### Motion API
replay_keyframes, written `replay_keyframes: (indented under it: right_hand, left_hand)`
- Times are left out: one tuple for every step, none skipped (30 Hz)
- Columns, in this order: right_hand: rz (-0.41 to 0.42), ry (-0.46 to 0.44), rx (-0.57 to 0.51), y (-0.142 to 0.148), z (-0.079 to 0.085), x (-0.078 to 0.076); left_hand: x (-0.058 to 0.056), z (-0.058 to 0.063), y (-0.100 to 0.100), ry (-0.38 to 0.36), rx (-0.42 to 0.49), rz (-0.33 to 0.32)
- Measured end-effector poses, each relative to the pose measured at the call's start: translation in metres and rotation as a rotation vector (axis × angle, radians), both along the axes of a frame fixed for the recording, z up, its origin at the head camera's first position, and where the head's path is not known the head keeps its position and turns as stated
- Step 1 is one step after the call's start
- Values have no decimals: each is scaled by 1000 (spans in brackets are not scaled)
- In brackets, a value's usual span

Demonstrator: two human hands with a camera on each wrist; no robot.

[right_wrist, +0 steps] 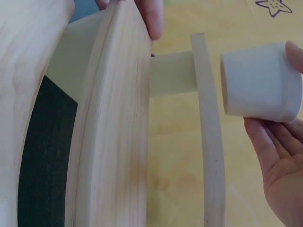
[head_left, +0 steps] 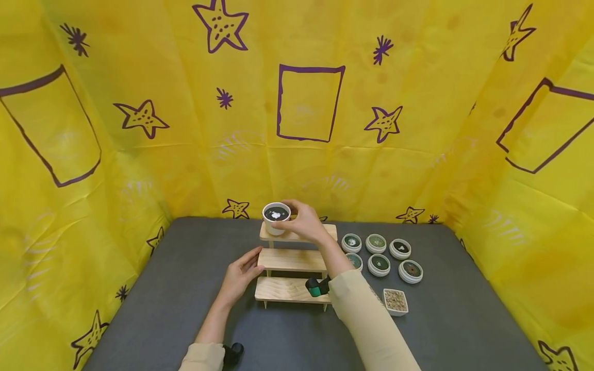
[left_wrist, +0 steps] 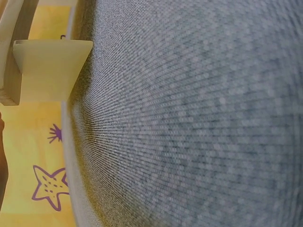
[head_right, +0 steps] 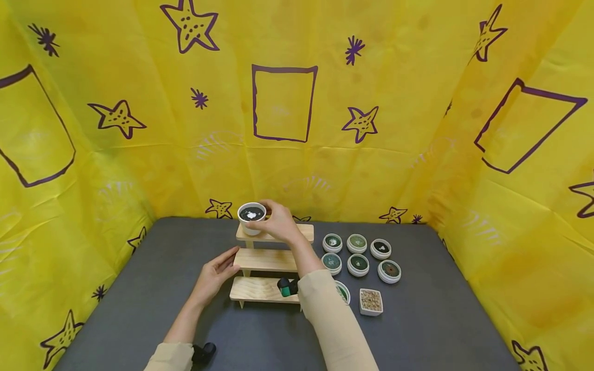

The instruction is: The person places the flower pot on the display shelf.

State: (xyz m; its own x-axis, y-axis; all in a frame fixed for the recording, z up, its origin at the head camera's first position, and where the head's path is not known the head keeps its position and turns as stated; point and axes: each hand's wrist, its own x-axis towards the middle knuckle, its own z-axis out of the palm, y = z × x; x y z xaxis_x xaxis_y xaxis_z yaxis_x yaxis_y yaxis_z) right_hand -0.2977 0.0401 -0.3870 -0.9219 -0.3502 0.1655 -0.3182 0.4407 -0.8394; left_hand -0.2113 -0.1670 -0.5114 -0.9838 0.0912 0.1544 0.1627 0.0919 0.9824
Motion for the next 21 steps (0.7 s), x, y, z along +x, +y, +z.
replay_keyframes:
  right_hand:
    - [1, 0, 2, -1, 0, 0]
    - [2, -2, 3, -2, -1, 0]
    - [4, -2, 3, -2, -1, 0]
    - [5, -2, 3, -3, -2, 0]
    - [6, 1, 5, -3, -3, 0]
    - [8, 4, 6, -3, -3, 0]
    - [9, 7, 8, -4, -4, -1]
    - [11, 10, 8, -4, -5, -1]
    - [13, 13, 9, -4, -6, -1]
    - [14, 14, 9, -4, -6, -1]
    - [15, 15, 11, -4, -7, -1]
    - [16, 16, 10, -4, -8, -1]
    - [17, 15, 9, -4, -8, -1]
    - [17, 14, 8, -3, -8, -1]
    - [19, 13, 8, -3, -8, -1]
    - [19, 13, 7, -3, -8, -1]
    - [18, 14, 7, -3, -9, -1]
    - [18, 15, 6, -3, -9, -1]
    - [17, 13, 6, -3, -9, -1]
    - [16, 14, 7, -3, -9, -1]
    - [16, 15, 6, -3, -9, -1]
  left_hand:
    - [0, 0, 0, -1, 4, -1]
    - [0, -1, 0, 1, 5, -1]
    - [-1, -1, 0, -4, 12, 2]
    - [-1, -1, 0, -6, 16, 3]
    - [-1, -1, 0, -3, 14, 5]
    - [-1, -1, 0, -7, 17, 8]
    - [-1, -2, 1, -8, 18, 11]
    - [-1, -2, 1, -6, 16, 13]
    - [-1, -2, 1, -9, 19, 17]
    - [-1, -2, 1, -5, 17, 17]
    - [-1, -2, 1, -1, 15, 17]
    - [-1, -2, 1, -3, 20, 17]
    - [-1, -2, 1, 1, 21, 14]
    - [-1, -2, 1, 3, 24, 12]
    - [-1, -2, 1, 1, 27, 10]
    - [0, -2, 1, 0, 29, 6]
    - [0, -1, 1, -5, 33, 4]
    - [0, -1, 1, -9, 35, 0]
    - [0, -1, 1, -11, 34, -2]
    - [0, -1, 1, -17, 35, -3]
    - [0, -1, 1, -20, 35, -3]
